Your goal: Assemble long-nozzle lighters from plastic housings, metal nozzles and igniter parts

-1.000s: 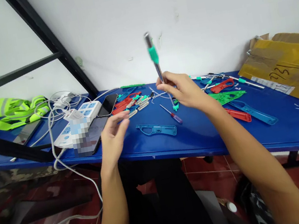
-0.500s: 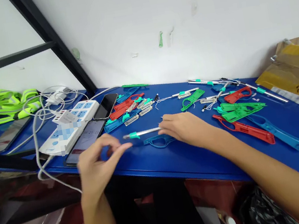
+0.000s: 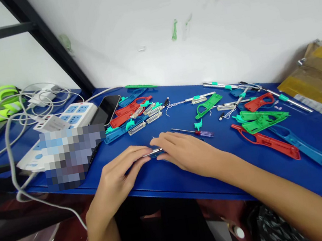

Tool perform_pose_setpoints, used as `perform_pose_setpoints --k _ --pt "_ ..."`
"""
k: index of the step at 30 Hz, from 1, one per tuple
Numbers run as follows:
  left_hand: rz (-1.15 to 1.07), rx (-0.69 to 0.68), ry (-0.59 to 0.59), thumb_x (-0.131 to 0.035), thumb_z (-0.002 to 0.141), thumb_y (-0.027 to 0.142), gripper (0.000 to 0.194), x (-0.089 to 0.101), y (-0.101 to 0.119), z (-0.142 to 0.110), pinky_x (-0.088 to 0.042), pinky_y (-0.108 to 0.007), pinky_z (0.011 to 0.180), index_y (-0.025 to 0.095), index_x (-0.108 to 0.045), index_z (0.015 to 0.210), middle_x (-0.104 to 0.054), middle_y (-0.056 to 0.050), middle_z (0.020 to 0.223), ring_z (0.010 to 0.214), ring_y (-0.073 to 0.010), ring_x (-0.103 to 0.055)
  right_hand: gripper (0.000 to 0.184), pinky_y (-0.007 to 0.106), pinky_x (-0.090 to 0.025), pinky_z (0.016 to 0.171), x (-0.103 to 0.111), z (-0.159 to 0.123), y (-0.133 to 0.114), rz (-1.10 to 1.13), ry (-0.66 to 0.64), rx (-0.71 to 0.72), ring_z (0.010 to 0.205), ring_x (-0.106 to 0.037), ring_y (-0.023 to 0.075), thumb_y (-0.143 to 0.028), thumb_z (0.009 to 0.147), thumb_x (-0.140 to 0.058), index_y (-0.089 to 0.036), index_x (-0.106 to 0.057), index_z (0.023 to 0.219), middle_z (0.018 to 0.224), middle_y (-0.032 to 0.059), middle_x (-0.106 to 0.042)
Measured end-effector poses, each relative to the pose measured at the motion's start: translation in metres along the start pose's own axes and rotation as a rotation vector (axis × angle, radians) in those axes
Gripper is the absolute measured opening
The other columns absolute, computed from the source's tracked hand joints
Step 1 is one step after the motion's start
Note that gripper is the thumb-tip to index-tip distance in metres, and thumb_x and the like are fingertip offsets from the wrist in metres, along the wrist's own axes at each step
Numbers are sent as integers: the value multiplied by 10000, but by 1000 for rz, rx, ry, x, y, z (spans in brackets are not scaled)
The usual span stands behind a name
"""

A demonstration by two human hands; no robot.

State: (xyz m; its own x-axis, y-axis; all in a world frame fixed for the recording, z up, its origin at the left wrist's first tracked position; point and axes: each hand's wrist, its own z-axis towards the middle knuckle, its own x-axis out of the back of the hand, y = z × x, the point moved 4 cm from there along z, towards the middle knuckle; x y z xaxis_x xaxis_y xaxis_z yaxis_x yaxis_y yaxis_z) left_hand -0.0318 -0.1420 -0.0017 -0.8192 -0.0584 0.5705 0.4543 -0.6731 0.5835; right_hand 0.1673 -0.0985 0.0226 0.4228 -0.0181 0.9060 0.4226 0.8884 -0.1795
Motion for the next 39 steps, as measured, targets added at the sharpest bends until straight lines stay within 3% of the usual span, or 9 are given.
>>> perform_pose_setpoints --k 3,8,13,15,19,25,31,39 --pt "-1 4 -4 -634 1084 66 282 4 0 0 -587 -280 1042 248 -694 1290 -774 -37 1236 1149 -151 -747 441 503 -588 1093 6 -5 4 47 17 -51 1266 -706 310 -395 1156 -541 -206 -475 1550 1320 149 -728" --pt "32 55 14 -649 1079 69 233 12 -4 -2 -586 -285 1029 243 -700 1225 -772 -37 1214 1141 -153 -752 608 498 -607 1055 23 -17 24 84 31 -181 1271 -685 332 -550 1053 -703 -208 -521 1522 1405 183 -670" --pt "65 72 22 -659 1078 86 198 15 -5 -4 -589 -298 1017 241 -708 1192 -775 -35 1198 1129 -159 -753 362 455 -607 939 20 -25 38 74 -127 -219 1065 -728 297 -500 1066 -703 -196 -716 1261 1190 126 -731" --pt "77 76 16 -661 1079 95 189 15 -5 -4 -586 -303 1027 236 -710 1195 -775 -37 1197 1138 -163 -750 266 438 -590 942 18 -23 36 93 -124 -191 1049 -722 280 -427 1106 -648 -194 -752 1181 1167 122 -731" --pt "94 94 -8 -655 1086 115 176 13 -4 -3 -582 -314 1046 236 -707 1203 -772 -40 1206 1153 -173 -744 244 400 -563 944 23 -19 32 158 -83 -214 1059 -716 263 -369 1130 -597 -194 -750 1057 1146 117 -746" --pt "115 96 -22 -654 1092 140 179 11 -4 -2 -570 -326 1064 246 -699 1229 -771 -34 1209 1148 -175 -740 177 305 -529 780 32 -18 33 317 -108 -360 833 -741 182 -349 1112 -616 -218 -726 1070 963 30 -805" --pt "108 135 -13 -628 1107 164 224 12 -4 -4 -566 -329 1074 261 -687 1300 -766 -33 1257 1181 -183 -737 244 275 -513 711 34 -14 26 406 -88 -354 731 -745 156 -370 1117 -588 -223 -753 1219 915 10 -830" --pt "107 144 3 -622 1111 163 215 12 -6 -2 -572 -347 1025 262 -689 1289 -767 -42 1247 1171 -195 -726 194 254 -488 618 35 -14 22 337 15 -448 630 -721 143 -362 1100 -608 -220 -740 1091 761 -11 -799"
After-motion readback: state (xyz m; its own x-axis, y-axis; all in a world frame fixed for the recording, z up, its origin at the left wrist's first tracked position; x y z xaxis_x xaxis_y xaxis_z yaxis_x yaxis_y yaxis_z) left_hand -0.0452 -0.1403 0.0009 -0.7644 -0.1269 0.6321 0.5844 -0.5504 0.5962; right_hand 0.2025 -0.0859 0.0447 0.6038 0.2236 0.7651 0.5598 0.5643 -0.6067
